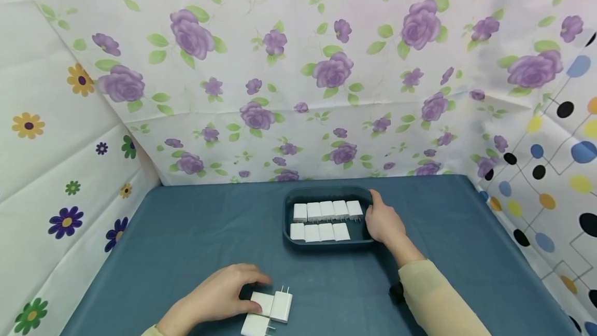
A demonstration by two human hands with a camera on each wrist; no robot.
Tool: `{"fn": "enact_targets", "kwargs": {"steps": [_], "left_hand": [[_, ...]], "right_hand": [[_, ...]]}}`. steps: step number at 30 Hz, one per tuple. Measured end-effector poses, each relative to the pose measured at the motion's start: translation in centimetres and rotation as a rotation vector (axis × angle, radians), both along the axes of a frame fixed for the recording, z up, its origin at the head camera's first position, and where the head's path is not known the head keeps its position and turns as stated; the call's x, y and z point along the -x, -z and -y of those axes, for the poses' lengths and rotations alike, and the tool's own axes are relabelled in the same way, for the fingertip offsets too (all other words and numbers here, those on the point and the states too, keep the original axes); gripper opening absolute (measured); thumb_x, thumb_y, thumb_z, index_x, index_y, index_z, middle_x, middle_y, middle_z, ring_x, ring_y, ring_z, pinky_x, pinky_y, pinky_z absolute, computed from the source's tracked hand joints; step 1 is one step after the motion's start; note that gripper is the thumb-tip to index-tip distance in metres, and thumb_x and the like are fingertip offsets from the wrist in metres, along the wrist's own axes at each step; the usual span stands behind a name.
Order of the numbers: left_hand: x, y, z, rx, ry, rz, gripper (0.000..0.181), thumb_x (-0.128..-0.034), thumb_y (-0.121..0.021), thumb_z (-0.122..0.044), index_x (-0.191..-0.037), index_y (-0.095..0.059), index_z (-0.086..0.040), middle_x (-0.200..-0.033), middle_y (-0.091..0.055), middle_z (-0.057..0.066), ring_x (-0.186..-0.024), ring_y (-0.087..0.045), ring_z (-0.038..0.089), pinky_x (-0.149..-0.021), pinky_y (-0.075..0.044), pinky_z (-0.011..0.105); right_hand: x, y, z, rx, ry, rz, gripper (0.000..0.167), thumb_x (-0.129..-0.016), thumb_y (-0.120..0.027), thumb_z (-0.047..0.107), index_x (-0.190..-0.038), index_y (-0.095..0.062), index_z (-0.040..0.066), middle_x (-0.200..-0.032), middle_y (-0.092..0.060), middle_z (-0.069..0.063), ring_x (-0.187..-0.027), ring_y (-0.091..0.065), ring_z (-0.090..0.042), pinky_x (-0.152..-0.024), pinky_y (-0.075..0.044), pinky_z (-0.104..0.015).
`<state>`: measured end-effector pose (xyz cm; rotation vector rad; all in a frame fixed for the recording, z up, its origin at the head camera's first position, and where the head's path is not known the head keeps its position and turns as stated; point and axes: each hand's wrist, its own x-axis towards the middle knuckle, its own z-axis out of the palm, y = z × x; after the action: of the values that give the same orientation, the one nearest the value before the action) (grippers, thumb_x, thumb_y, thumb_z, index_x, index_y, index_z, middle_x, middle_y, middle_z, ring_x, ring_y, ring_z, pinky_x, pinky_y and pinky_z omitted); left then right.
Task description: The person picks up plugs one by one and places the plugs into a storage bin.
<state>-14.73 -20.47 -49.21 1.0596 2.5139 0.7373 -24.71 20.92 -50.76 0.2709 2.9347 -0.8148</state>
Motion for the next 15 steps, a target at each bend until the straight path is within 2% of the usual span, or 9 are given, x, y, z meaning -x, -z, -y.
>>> {"fn": "enact_targets", "kwargs": {"steps": [10,15], "left_hand": [[-0.53,0.61,0.32,-0.095,0.066,-0.012,0.036,-0.0983,-0.079,-0.041,-0.132,-0.076,-0.029,-0.124,-0.069,-0.017,-0.114,-0.066,0.007,-0.093,-0.057,0.035],[-0.62,0.91,0.26,-0.125,0.096,-0.022,0.030,-0.1011,-0.078,-0.031,-0.131,-0.076,-0.030,-0.125,-0.069,-0.017,-0.113,-0.066,0.005,-0.090,-0.058,0.034]], "right_hand": [[0.07,0.02,-0.05,-0.004,-0.011,-0.016,0.058,-0.115,-0.032,0.023,-0.171,-0.020,0.014,-0.062,-0.057,-0.014,-0.047,-0.047,-0.027,-0.049,-0.035,-0.042],[0.03,0.11,-0.08,0.004,-0.007,-0.007,0.058,-0.115,-0.032,0.023,-0.171,-0.020,0.014,-0.064,-0.057,-0.014,-0.049,-0.049,-0.028,-0.050,-0.036,-0.043]]}}
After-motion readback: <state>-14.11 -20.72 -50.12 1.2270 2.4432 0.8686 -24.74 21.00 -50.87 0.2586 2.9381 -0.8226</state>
